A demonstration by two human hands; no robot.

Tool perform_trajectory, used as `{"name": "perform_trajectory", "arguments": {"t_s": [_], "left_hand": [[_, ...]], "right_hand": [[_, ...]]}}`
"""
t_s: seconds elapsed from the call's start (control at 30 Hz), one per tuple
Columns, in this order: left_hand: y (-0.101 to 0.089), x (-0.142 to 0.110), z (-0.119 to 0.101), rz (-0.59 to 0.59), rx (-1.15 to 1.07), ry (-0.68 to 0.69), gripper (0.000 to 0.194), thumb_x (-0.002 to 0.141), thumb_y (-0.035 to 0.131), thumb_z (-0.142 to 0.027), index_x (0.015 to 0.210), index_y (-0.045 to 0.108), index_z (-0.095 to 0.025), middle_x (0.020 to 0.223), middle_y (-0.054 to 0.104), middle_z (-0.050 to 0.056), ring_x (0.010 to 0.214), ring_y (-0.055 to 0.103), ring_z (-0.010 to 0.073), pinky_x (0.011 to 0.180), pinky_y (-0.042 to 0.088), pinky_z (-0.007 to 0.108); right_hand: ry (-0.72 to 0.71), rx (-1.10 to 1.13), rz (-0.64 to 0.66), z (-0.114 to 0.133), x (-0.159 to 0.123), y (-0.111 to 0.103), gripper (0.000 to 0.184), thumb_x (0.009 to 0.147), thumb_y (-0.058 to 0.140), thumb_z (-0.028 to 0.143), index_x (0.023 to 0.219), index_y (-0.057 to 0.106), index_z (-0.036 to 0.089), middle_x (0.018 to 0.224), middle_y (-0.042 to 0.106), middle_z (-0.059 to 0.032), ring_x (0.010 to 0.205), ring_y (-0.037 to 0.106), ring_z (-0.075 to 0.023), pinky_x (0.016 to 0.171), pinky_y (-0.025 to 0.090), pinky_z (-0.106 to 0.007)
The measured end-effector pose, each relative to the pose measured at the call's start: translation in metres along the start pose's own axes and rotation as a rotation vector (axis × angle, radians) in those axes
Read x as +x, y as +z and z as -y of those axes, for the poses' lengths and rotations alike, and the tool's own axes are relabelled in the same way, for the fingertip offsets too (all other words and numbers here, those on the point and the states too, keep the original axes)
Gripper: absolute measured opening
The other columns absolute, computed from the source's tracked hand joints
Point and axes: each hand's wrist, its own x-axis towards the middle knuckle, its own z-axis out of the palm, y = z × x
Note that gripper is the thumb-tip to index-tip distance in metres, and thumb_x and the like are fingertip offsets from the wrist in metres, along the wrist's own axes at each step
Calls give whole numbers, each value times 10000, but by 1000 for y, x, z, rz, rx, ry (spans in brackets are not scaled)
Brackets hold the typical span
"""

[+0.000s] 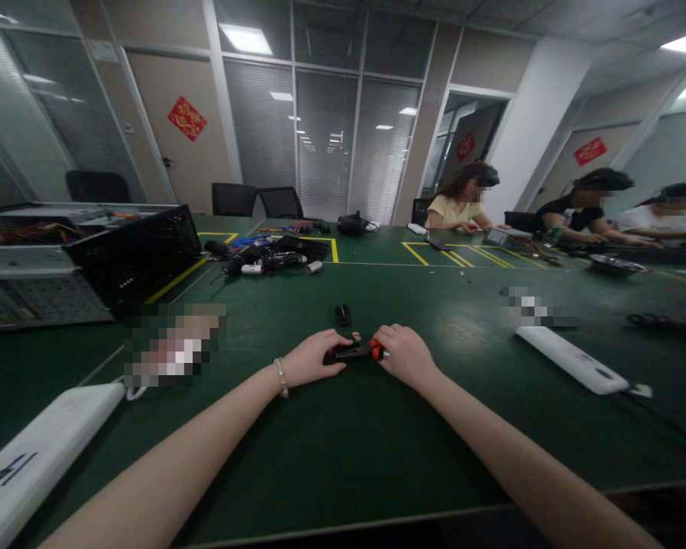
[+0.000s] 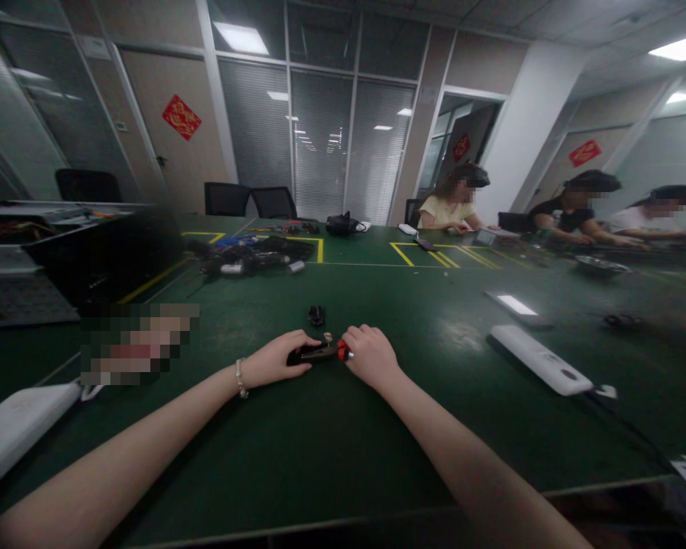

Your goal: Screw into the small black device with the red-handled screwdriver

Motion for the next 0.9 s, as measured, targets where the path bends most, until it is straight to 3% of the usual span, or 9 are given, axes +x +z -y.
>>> {"name": "perform_trajectory", "arguments": {"t_s": [0.9], "left_hand": [[-1,0,2,6,-10,-2,395,752,591,-249,1133,492,-226,1009,523,39,894,517,189,799,423,333]], "right_hand": [[-1,20,-16,1,-1,-2,162,695,538,175,843,601,156,859,604,-56,748,500,-161,660,364,-267]]}}
